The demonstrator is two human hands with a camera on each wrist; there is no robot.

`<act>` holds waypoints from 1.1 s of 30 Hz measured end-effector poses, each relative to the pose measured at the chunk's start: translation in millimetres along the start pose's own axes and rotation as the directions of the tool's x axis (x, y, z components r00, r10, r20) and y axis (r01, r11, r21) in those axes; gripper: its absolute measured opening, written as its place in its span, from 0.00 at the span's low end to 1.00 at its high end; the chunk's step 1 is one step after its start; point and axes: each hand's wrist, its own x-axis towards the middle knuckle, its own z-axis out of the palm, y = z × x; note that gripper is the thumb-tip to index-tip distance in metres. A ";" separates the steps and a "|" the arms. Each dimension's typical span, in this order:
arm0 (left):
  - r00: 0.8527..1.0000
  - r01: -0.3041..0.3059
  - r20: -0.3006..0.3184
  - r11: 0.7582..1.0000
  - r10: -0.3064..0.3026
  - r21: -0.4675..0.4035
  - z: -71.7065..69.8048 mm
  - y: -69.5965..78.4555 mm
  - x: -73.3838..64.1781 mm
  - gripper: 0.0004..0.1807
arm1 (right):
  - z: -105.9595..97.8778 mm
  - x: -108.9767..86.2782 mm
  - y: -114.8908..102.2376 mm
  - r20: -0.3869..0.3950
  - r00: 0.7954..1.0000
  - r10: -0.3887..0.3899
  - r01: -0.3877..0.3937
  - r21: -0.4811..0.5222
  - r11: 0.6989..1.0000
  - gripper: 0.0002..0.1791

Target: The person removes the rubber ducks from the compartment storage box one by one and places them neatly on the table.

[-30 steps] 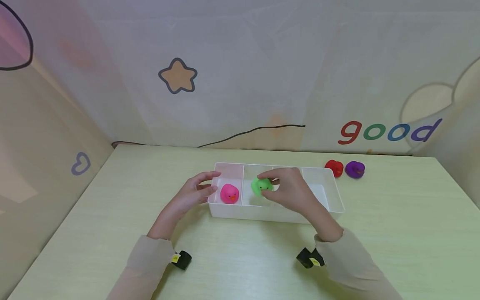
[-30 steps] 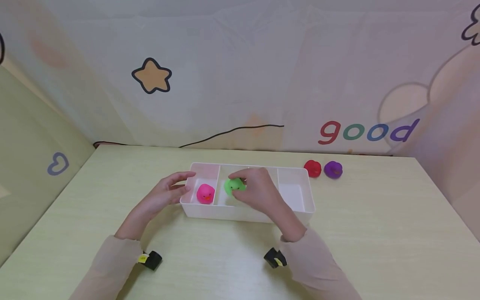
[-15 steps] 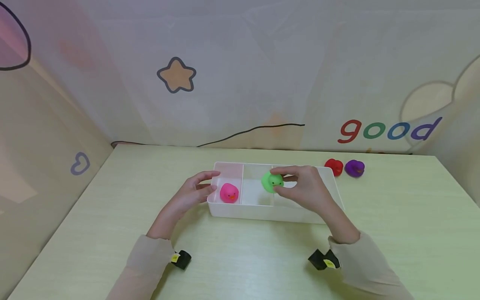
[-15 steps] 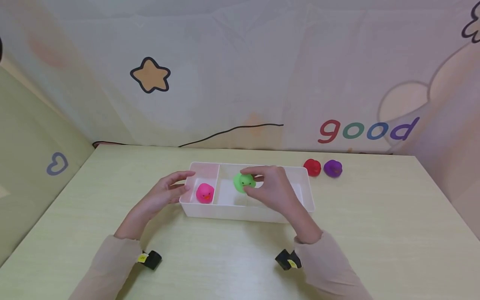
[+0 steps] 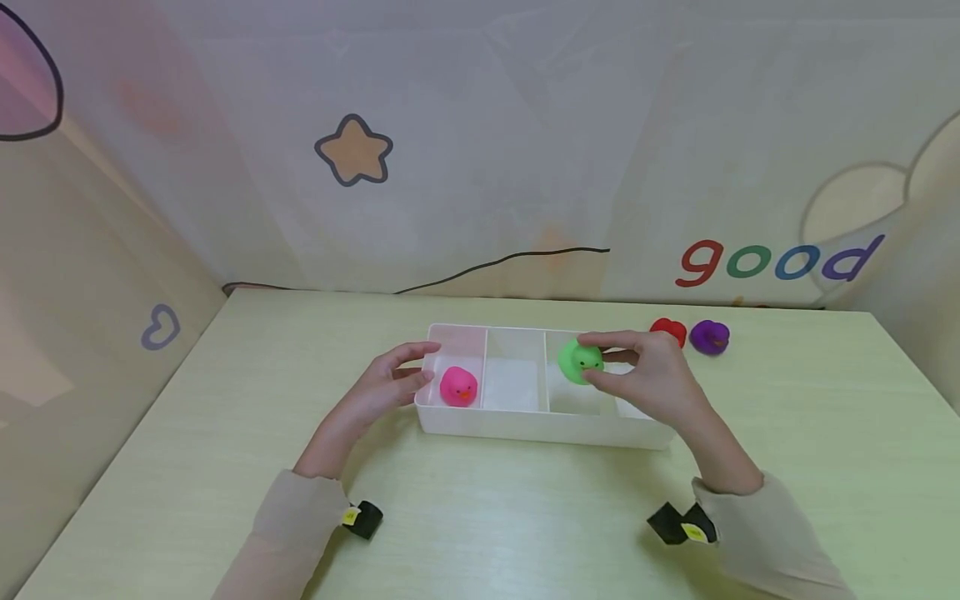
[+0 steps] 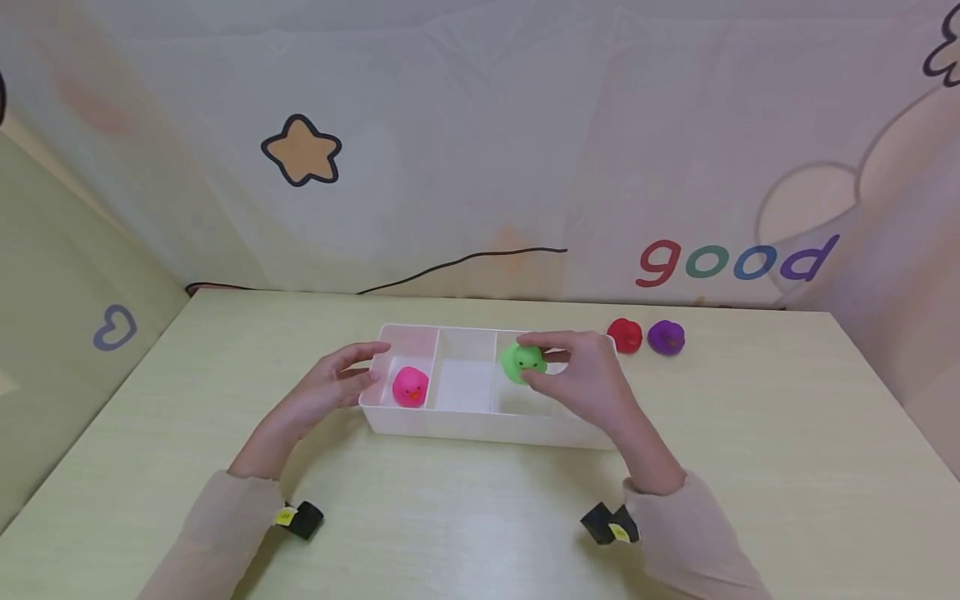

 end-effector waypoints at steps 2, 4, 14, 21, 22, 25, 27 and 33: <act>1.000 0.009 -0.005 1.000 -0.009 0.005 0.2 -0.9 0.6 0.24 | -3.3 -1.1 3.0 -0.015 1.000 0.013 -0.013 0.007 1.000 0.19; 1.000 0.014 -0.006 1.000 -0.014 0.006 0.2 -1.6 1.0 0.24 | -6.9 -2.5 6.4 -0.030 0.999 0.025 -0.024 0.010 1.000 0.19; 0.999 -0.025 0.025 1.000 0.025 -0.009 -1.1 -3.7 -0.1 0.25 | -27.0 -10.8 20.7 -0.095 0.994 0.057 -0.053 0.040 0.998 0.20; 0.999 -0.035 0.033 0.999 0.036 -0.007 -2.4 -2.8 -0.4 0.25 | -39.3 -15.0 29.7 -0.165 0.985 0.057 -0.055 0.015 0.998 0.20; 0.999 -0.033 0.033 0.999 0.033 -0.009 -2.5 -2.7 -0.3 0.25 | -40.9 -15.5 30.4 -0.171 0.984 0.056 -0.053 0.020 0.998 0.20; 0.999 -0.040 0.036 0.999 0.040 -0.012 -2.9 -3.5 0.4 0.25 | -44.9 -17.2 31.6 -0.186 0.982 0.041 -0.036 0.034 0.999 0.20; 0.998 -0.042 0.039 0.999 0.042 -0.015 -3.1 -3.7 0.6 0.25 | -46.8 -18.9 32.0 -0.194 0.980 0.033 -0.026 0.040 0.999 0.20; 0.998 -0.037 0.046 0.999 0.037 -0.016 -3.7 -3.5 1.4 0.25 | -53.9 -23.9 40.4 -0.220 0.974 0.045 -0.039 0.033 0.999 0.20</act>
